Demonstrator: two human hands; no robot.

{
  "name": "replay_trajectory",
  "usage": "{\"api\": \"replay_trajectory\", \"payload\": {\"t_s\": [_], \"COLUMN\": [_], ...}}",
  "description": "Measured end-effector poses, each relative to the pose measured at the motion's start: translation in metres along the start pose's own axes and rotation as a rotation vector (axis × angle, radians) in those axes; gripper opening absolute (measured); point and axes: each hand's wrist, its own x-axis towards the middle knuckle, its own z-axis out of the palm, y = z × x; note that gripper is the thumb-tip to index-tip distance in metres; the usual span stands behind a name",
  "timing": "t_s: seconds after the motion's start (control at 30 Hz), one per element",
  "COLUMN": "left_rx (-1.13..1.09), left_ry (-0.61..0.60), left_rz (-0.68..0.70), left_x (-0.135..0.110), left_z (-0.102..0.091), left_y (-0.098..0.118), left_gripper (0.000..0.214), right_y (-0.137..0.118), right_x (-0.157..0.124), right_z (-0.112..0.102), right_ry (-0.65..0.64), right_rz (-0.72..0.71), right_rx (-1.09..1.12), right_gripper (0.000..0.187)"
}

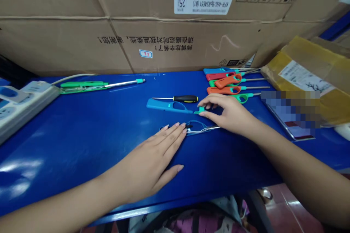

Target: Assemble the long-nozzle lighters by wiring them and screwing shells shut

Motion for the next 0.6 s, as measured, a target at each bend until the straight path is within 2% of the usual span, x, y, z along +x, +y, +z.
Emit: {"api": "replay_trajectory", "payload": {"t_s": [0.13, 0.2, 0.3, 0.4, 0.5, 0.6], "left_rx": [0.048, 0.063, 0.091, 0.112, 0.12, 0.119], "left_ry": [0.036, 0.038, 0.037, 0.047, 0.06, 0.066], "left_rz": [-0.003, -0.001, 0.005, 0.006, 0.006, 0.001], "left_x": [-0.001, 0.0, 0.0, 0.0, -0.001, -0.001], "left_z": [0.002, 0.002, 0.002, 0.002, 0.001, 0.002], "left_y": [0.004, 0.005, 0.005, 0.006, 0.006, 0.006], "left_gripper": [0.066, 0.066, 0.066, 0.066, 0.066, 0.066], "right_y": [-0.009, -0.014, -0.02, -0.024, -0.028, -0.031], "right_x": [-0.002, -0.004, -0.005, -0.004, -0.003, -0.001], "right_z": [-0.001, 0.0, 0.001, 0.0, -0.003, -0.006], "right_ry": [-0.093, -0.127, -0.094, -0.062, -0.139, -0.193], "right_rz": [-0.065, -0.104, -0.113, 0.024, 0.212, 0.338], "right_rx": [0.1, 0.116, 0.16, 0.31, 0.555, 0.789], "right_gripper": [0.029, 0.027, 0.016, 0.014, 0.02, 0.019]}}
